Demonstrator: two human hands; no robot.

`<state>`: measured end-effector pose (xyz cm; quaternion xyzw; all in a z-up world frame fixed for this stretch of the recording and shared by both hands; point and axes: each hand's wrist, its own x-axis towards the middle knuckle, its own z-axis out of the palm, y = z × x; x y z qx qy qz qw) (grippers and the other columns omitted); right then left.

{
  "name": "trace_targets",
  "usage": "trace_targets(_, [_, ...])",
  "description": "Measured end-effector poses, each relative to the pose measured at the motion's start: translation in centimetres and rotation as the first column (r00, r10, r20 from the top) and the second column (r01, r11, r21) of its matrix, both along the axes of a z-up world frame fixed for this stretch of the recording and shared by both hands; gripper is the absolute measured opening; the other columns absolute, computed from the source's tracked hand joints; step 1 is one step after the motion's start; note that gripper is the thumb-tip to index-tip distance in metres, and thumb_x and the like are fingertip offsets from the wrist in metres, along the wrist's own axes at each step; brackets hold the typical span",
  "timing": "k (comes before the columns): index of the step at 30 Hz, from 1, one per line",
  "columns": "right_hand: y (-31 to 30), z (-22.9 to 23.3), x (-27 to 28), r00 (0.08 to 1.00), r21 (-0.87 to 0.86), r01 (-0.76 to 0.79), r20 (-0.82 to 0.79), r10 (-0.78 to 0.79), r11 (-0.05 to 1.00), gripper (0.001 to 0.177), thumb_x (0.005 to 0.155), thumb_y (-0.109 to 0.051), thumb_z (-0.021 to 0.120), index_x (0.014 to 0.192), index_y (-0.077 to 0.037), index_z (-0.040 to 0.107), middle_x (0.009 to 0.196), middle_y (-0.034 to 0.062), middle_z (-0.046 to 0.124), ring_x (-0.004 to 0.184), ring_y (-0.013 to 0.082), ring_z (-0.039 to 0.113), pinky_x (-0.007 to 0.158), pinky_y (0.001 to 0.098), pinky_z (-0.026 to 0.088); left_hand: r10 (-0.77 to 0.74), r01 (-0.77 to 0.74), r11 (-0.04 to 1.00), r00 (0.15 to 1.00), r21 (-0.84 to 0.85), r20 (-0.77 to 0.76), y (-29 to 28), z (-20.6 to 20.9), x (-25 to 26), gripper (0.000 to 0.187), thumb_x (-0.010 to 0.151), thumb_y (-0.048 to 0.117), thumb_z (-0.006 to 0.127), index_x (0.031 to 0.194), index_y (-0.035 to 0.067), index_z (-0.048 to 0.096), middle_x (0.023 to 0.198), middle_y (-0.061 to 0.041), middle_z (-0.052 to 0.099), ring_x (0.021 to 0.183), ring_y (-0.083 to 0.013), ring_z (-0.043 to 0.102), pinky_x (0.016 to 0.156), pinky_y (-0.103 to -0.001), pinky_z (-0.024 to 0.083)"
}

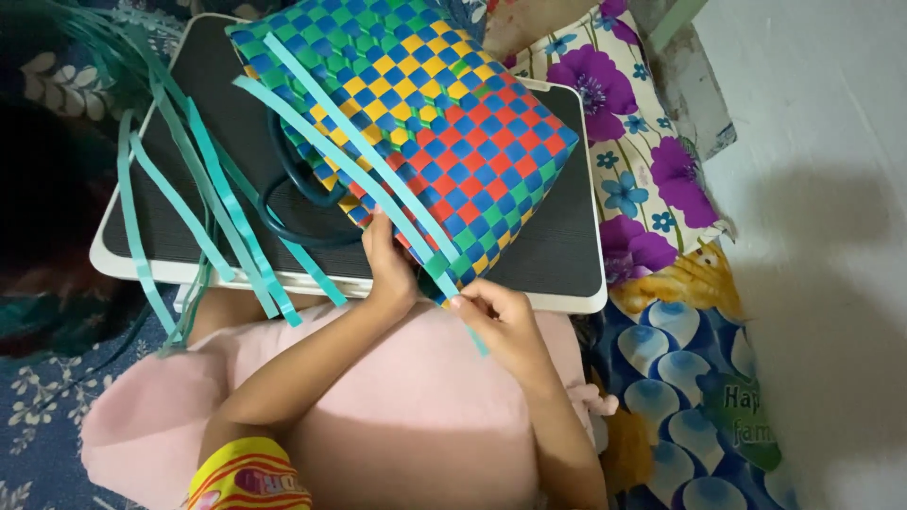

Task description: A person is weaving a colorful plastic bag by threading and tightening individual plastic strips.

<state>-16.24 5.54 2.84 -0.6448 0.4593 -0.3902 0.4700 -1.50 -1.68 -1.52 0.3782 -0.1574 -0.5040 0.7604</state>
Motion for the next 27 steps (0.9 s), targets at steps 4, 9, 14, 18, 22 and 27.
trace_targets(4, [1.3, -2.3, -2.2, 0.993, 0.038, -0.035, 0.116, 0.031, 0.999, 0.023, 0.091, -0.017, 0.058, 0.070, -0.007, 0.063, 0.048, 0.0000, 0.041, 0.051, 0.0085, 0.037, 0.050, 0.0216, 0.037, -0.017, 0.018, 1.000, 0.999, 0.021, -0.035, -0.4, -2.1, 0.1, 0.040, 0.088, 0.049, 0.059, 0.061, 0.022, 0.048, 0.046, 0.005, 0.040, 0.033, -0.0069, 0.042, 0.034, -0.021, 0.038])
trace_targets(9, [2.6, -1.8, -2.9, 0.983, 0.073, -0.049, 0.178, 0.035, 0.996, 0.029, 0.086, -0.012, 0.057, 0.057, -0.009, 0.056, 0.043, -0.0026, 0.034, 0.044, 0.0063, 0.031, 0.044, 0.0191, 0.031, 0.022, -0.011, 0.996, 0.991, 0.085, -0.131, -0.8, -4.0, -0.2, 0.035, 0.086, 0.043, 0.063, 0.065, 0.023, 0.044, 0.046, 0.003, 0.041, 0.035, -0.0085, 0.041, 0.035, -0.022, 0.036])
trace_targets(14, [2.9, 0.8, -1.6, 0.982, 0.086, 0.157, 0.093, -0.165, 0.984, 0.016, 0.086, -0.015, 0.060, 0.073, -0.006, 0.063, 0.056, -0.0029, 0.042, 0.055, 0.0046, 0.039, 0.052, 0.0179, 0.033, -0.004, 0.016, 0.991, 0.997, 0.136, -0.082, -0.7, -5.1, -0.7, 0.031, 0.086, 0.038, 0.062, 0.062, 0.023, 0.050, 0.050, 0.006, 0.039, 0.038, -0.0049, 0.042, 0.036, -0.021, 0.038])
trace_targets(18, [0.3, -1.6, -0.5, 0.995, 0.081, 0.069, 0.064, -0.074, 0.994, 0.019, 0.089, -0.013, 0.059, 0.071, -0.007, 0.063, 0.054, -0.0021, 0.040, 0.055, 0.0043, 0.038, 0.051, 0.0174, 0.031, 0.009, -0.007, 0.995, 1.000, 0.099, -0.015, 0.5, -2.2, -0.8, 0.027, 0.089, 0.040, 0.054, 0.067, 0.027, 0.045, 0.054, 0.009, 0.035, 0.044, -0.0021, 0.037, 0.042, -0.018, 0.035])
trace_targets(22, [-2.2, -1.8, -0.2, 1.000, -0.033, -0.027, -0.013, 0.026, 0.999, 0.021, 0.088, -0.015, 0.061, 0.069, -0.006, 0.063, 0.048, -0.0008, 0.041, 0.050, 0.0049, 0.037, 0.048, 0.0182, 0.031, -0.031, 0.029, 0.999, 0.998, 0.041, 0.048, -1.2, -5.3, 0.0, 0.038, 0.091, 0.037, 0.055, 0.058, 0.019, 0.048, 0.045, -0.001, 0.035, 0.039, -0.0119, 0.039, 0.041, -0.025, 0.037])
trace_targets(27, [-4.7, 1.1, 1.6, 0.903, -0.191, -0.402, -0.244, 0.353, 0.896, 0.001, 0.076, -0.009, 0.071, 0.076, -0.008, 0.070, 0.042, 0.0020, 0.050, 0.040, 0.0093, 0.043, 0.040, 0.0205, 0.037, 0.034, -0.021, 0.986, 0.996, -0.164, 0.082, 0.6, 3.0, 3.8, 0.033, 0.095, 0.036, 0.053, 0.067, 0.019, 0.057, 0.070, 0.005, 0.052, 0.067, -0.0071, 0.048, 0.067, -0.023, 0.048])
